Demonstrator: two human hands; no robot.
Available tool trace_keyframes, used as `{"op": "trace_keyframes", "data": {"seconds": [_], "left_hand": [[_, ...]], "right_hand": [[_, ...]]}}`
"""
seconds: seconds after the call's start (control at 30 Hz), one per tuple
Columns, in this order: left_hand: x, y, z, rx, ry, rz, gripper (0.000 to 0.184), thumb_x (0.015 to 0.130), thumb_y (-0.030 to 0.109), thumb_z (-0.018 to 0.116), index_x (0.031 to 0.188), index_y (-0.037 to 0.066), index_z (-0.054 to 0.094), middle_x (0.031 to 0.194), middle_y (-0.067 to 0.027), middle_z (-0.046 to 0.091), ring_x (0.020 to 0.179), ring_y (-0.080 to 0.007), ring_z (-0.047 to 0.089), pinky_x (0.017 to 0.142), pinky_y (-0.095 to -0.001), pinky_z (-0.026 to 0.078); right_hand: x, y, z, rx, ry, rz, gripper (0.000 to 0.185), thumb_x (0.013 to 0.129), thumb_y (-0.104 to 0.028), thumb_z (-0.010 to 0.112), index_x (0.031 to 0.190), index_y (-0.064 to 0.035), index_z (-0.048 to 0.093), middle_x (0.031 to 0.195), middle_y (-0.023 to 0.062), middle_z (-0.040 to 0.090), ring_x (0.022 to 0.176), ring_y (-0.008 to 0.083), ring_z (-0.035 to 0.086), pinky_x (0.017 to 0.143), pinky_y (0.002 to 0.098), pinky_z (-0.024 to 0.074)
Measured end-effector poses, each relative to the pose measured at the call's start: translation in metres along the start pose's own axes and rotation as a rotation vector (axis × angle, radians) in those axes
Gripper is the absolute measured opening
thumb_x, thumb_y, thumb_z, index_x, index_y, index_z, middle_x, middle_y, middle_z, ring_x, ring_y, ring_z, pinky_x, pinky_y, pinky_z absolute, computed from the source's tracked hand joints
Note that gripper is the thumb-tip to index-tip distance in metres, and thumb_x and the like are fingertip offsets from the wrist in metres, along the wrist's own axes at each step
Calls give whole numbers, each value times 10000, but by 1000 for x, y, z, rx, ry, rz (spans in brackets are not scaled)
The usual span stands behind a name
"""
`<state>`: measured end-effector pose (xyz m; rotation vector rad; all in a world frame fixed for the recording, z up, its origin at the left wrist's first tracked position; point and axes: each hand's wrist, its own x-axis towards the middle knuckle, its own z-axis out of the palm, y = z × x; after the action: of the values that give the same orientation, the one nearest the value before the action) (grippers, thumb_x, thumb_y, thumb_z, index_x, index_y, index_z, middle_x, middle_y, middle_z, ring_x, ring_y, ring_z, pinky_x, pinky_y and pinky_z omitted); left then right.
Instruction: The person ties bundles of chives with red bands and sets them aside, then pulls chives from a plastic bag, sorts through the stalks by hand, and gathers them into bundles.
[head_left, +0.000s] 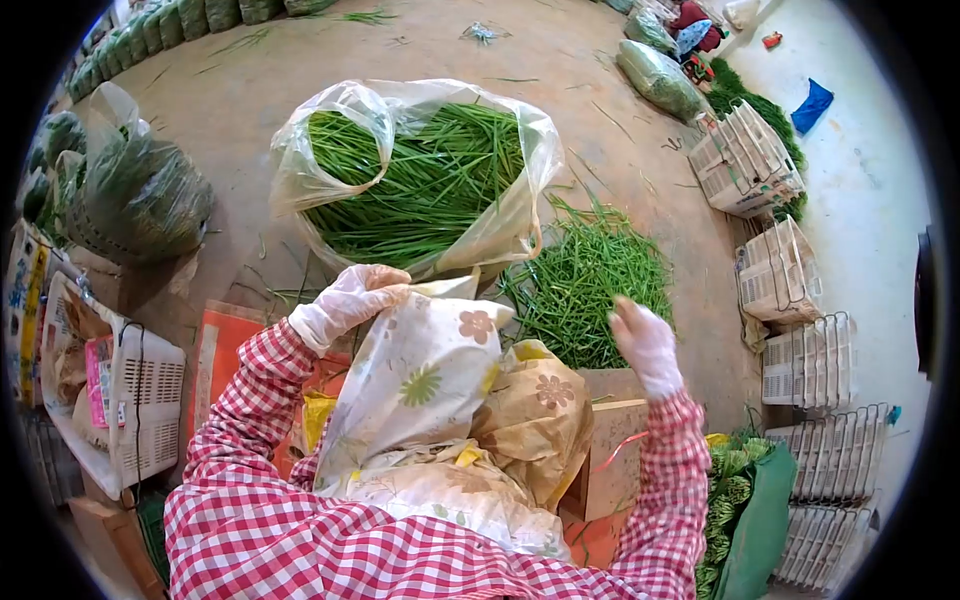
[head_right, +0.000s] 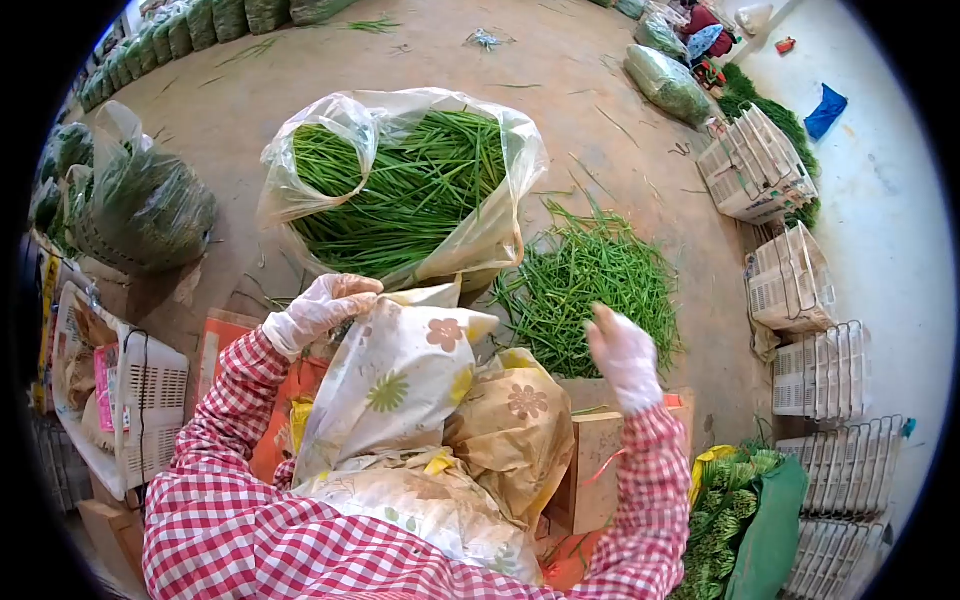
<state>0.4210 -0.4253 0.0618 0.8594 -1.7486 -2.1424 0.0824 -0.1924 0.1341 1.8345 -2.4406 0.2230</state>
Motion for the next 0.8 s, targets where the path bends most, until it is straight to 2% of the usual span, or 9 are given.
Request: {"op": "trace_keyframes", "data": {"seconds": [0.13,0.2,0.27,0.4,0.47,0.53,0.63,0.67,0.8], "left_hand": [[51,-30,-3,204,238,203,356,854,170,579,1154,-17,541,1013,-86,625,917,-126,571,821,-253,454],[98,-58,5,146,296,445,392,859,195,540,1201,5,513,1126,-141,591,1013,-213,571,882,-306,439],[123,-51,15,631,399,500,464,856,146,507,1288,2,417,1194,-180,544,1094,-258,527,941,-310,396],[148,-54,43,757,30,113,509,828,143,499,1324,81,399,1058,-183,598,957,-295,572,824,-352,447],[147,-78,55,476,-181,227,503,849,119,453,1346,96,376,1143,-116,579,1029,-196,548,902,-301,418],[139,-72,56,713,-135,530,454,870,112,466,1321,94,421,1198,-89,549,1063,-140,504,930,-276,392],[149,-37,45,86,-202,5,360,848,100,572,1204,59,541,1154,-73,592,1021,-159,549,897,-288,435],[168,-49,42,155,-23,311,322,850,138,581,1159,47,570,1084,-96,628,939,-204,604,848,-321,471],[191,1,38,1342,277,393,706,770,444,611,1295,18,408,1270,-185,480,1206,-302,429,1017,-414,302]], "right_hand": [[95,-71,36,-87,-161,-217,346,828,-198,567,1146,-81,502,850,111,613,790,275,611,678,375,495],[131,-86,79,-271,-69,-403,456,817,-125,527,1261,-134,422,1205,106,490,1136,268,464,913,434,403],[159,-110,99,-361,-252,-384,545,837,-83,464,1349,-219,340,1452,23,239,1342,244,218,1042,523,243],[178,-110,141,-451,-450,-419,589,817,-84,481,1372,-195,319,1492,8,133,1372,261,121,1065,569,151],[170,-89,153,-612,-419,-428,367,787,-102,548,1148,-162,578,1438,10,276,1357,235,179,1075,546,163],[148,-62,144,-608,-352,-458,206,794,-90,521,962,-86,641,1096,87,604,1261,238,385,1072,571,155],[129,-37,130,-454,-230,-506,205,790,-136,492,874,-74,668,894,98,649,1086,260,542,1050,578,201],[128,-33,131,-454,-233,-502,205,790,-136,492,874,-74,668,894,98,649,1086,260,542,1050,578,201],[126,-32,135,-402,0,-581,156,664,-75,533,738,-7,653,677,111,611,896,250,603,1008,589,283]]}}
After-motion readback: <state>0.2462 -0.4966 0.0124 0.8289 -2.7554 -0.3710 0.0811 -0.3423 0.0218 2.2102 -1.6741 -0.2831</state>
